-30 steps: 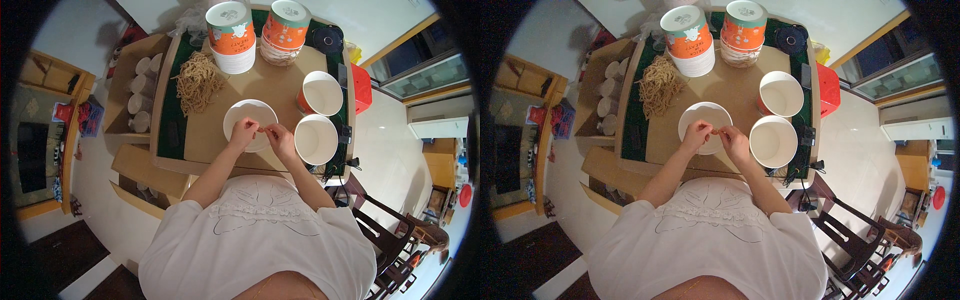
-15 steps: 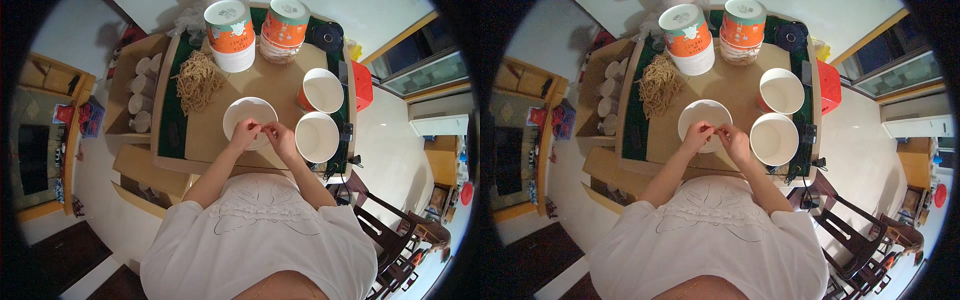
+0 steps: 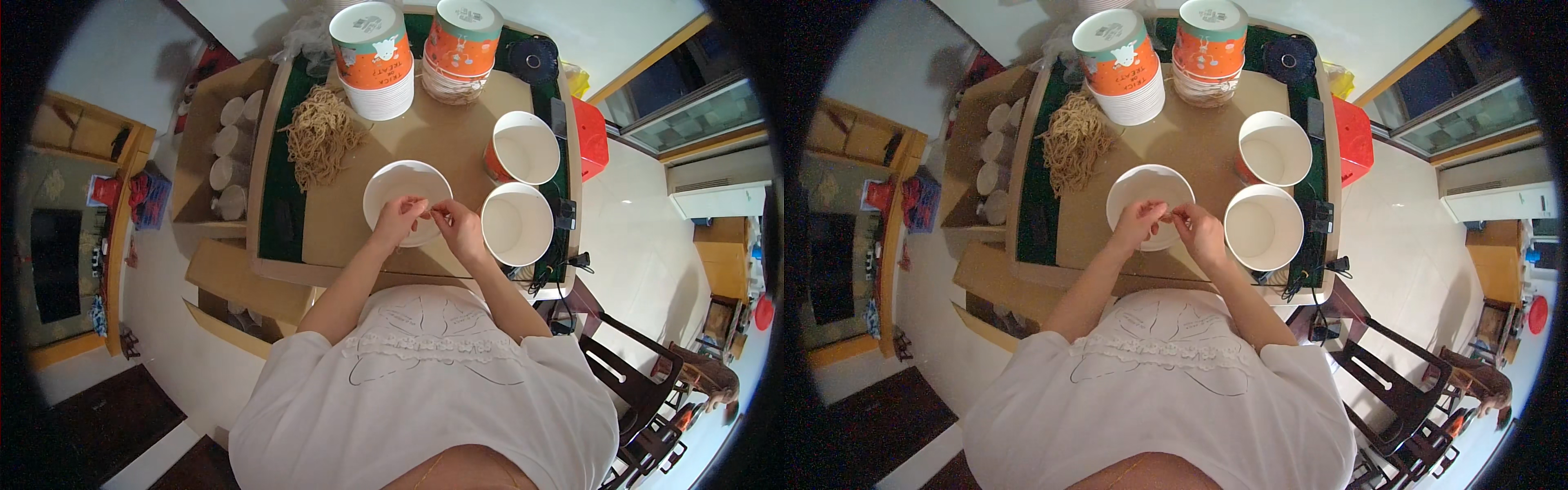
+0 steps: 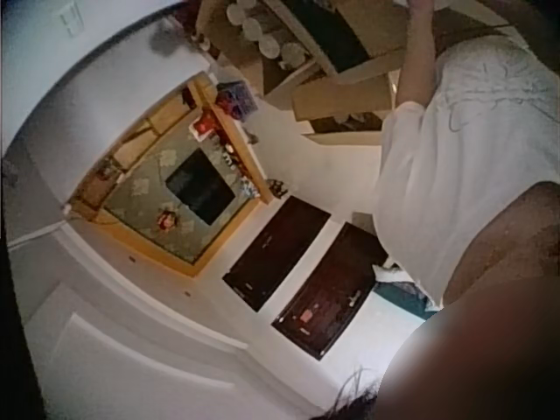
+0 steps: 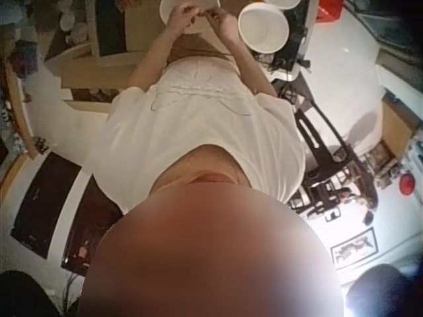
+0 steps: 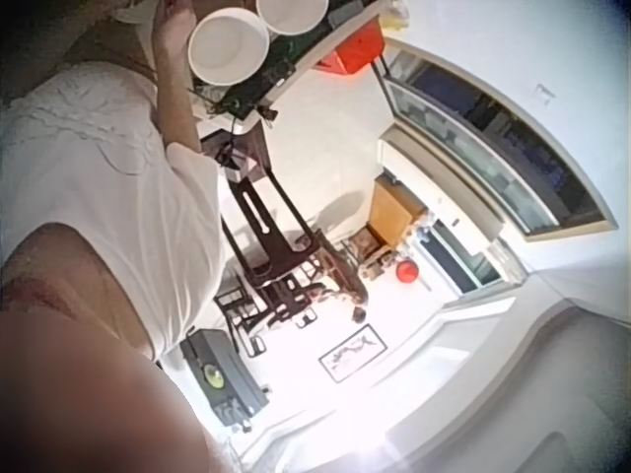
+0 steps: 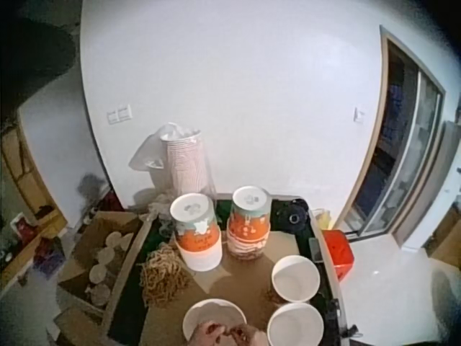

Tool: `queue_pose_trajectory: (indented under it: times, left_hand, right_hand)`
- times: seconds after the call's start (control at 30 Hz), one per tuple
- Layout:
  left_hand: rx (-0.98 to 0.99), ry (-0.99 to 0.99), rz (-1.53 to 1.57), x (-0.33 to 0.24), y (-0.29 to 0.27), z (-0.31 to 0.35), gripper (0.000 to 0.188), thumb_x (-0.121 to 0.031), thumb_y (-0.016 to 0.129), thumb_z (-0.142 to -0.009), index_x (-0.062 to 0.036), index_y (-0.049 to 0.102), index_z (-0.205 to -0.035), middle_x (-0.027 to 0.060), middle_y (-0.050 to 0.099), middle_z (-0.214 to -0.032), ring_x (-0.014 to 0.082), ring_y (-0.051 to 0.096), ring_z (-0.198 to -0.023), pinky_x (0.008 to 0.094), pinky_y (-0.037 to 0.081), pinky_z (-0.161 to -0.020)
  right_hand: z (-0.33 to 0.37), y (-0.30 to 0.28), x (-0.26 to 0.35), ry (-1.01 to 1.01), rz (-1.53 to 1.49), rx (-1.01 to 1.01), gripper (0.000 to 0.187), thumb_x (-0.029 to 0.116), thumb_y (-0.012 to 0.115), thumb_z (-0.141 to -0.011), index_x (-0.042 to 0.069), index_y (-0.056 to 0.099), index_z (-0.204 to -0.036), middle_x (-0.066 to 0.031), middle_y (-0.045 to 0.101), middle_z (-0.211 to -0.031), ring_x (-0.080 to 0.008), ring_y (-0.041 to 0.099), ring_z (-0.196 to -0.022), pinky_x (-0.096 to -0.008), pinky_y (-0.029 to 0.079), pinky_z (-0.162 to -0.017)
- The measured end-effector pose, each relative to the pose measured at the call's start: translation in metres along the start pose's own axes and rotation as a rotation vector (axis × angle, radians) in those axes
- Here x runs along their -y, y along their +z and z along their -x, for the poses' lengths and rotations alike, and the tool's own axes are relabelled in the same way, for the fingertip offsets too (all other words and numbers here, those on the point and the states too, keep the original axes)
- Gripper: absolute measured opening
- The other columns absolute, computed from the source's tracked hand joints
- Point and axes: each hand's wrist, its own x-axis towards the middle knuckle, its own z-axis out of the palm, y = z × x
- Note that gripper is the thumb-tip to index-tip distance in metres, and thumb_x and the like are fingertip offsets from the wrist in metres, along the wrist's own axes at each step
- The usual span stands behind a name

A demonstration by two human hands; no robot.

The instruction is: Putting rubber bands around paper cups containing noodles as part of a packaging process.

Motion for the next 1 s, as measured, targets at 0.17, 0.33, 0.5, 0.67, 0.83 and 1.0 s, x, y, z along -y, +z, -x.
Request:
queue_pose_trajectory:
  times: [0.17, 0.33, 0.5, 0.67, 0.83, 1.0]
  left_hand:
    - [0.058, 0.119, -0.078, 0.012, -0.006, -0.006, 0.017, -0.017, 0.06, -0.085, -0.0042, 0.066, -0.096, 0.0015, 0.066, -0.076, 0.0043, 0.047, -0.053, 0.0188, 0.036, -0.044]
    - [-0.01, 0.052, 0.013, -0.003, 0.0, 0.0, 0.015, -0.013, 0.06, -0.084, -0.0022, 0.068, -0.089, 0.0016, 0.066, -0.074, 0.0044, 0.047, -0.053, 0.0192, 0.037, -0.046]
    - [0.036, 0.205, -0.197, 0.012, -0.003, -0.007, 0.014, -0.011, 0.061, -0.082, -0.0009, 0.068, -0.088, 0.0029, 0.066, -0.075, 0.0046, 0.049, -0.055, 0.0197, 0.039, -0.049]
    - [0.028, 0.193, -0.203, 0.013, -0.004, -0.005, 0.015, -0.012, 0.062, -0.081, -0.0002, 0.068, -0.088, 0.0028, 0.066, -0.074, 0.0055, 0.052, -0.058, 0.0202, 0.041, -0.052]
    - [0.008, 0.107, -0.213, 0.002, -0.004, 0.002, 0.016, -0.01, 0.062, -0.079, 0.0028, 0.066, -0.087, 0.0089, 0.068, -0.077, 0.0125, 0.065, -0.074, 0.0251, 0.051, -0.068]
    - [0.016, 0.144, -0.165, 0.006, -0.006, 0.001, 0.015, -0.012, 0.062, -0.082, -0.0001, 0.068, -0.088, 0.0035, 0.067, -0.074, 0.0046, 0.052, -0.059, 0.0203, 0.041, -0.052]
  right_hand:
    - [0.0, -0.001, -0.001, -0.001, -0.035, -0.002, 0.012, 0.009, 0.065, -0.078, 0.004, 0.064, -0.088, -0.012, 0.066, -0.081, -0.0244, 0.065, -0.067, -0.0332, 0.051, -0.06]
    - [0.001, 0.0, -0.01, -0.014, 0.016, -0.027, 0.01, 0.008, 0.065, -0.077, 0.005, 0.064, -0.087, -0.0123, 0.065, -0.082, -0.0267, 0.064, -0.069, -0.034, 0.051, -0.06]
    - [0.0, -0.004, -0.004, -0.092, 0.06, -0.02, 0.007, 0.009, 0.065, -0.077, 0.007, 0.064, -0.084, -0.0103, 0.062, -0.081, -0.0291, 0.062, -0.067, -0.0372, 0.05, -0.058]
    - [0.0, -0.005, -0.004, -0.078, 0.042, 0.0, 0.005, 0.01, 0.066, -0.078, 0.007, 0.064, -0.082, -0.0093, 0.061, -0.081, -0.0292, 0.062, -0.069, -0.0382, 0.049, -0.059]
    - [0.001, -0.006, -0.009, -0.083, 0.062, -0.008, 0.006, 0.01, 0.065, -0.078, 0.006, 0.064, -0.082, -0.009, 0.062, -0.083, -0.0287, 0.062, -0.07, -0.0375, 0.05, -0.06]
    - [0.001, -0.002, -0.001, -0.086, 0.011, -0.032, 0.007, 0.008, 0.066, -0.078, 0.004, 0.063, -0.083, -0.01, 0.062, -0.082, -0.0246, 0.06, -0.066, -0.0339, 0.049, -0.058]
